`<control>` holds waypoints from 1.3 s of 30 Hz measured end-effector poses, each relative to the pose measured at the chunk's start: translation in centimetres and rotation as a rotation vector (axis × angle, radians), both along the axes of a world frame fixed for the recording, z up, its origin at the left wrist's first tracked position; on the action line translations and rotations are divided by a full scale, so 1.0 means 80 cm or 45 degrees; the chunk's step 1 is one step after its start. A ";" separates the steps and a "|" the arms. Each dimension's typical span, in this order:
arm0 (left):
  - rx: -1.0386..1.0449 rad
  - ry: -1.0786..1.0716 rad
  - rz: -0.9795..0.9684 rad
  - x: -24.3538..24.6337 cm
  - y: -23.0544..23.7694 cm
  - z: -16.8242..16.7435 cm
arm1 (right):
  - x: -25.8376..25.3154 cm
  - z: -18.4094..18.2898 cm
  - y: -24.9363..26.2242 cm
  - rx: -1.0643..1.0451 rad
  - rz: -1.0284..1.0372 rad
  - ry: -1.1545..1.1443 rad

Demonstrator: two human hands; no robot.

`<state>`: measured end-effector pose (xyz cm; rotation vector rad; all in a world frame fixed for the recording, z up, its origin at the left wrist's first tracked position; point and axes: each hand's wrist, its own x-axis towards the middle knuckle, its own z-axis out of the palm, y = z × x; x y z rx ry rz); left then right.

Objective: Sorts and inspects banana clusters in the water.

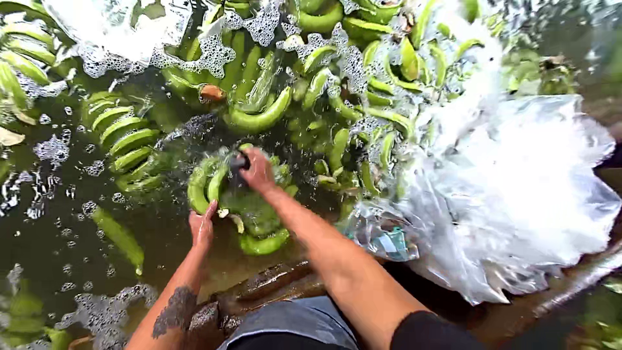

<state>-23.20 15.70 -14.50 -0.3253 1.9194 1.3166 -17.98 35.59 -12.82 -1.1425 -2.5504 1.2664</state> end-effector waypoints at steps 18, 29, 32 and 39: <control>0.400 -0.185 0.726 -0.008 -0.120 0.023 | 0.202 0.072 0.137 0.186 -0.357 -0.161; 0.463 -0.420 0.962 0.037 -0.128 0.017 | 0.218 -0.041 -0.032 -0.242 -0.872 -0.681; 0.455 -0.426 0.979 0.039 -0.120 0.015 | 0.207 -0.033 -0.049 -0.354 -0.681 -0.891; 0.402 -0.487 0.807 0.037 -0.112 0.013 | 0.214 -0.016 -0.031 -0.432 -0.137 -0.853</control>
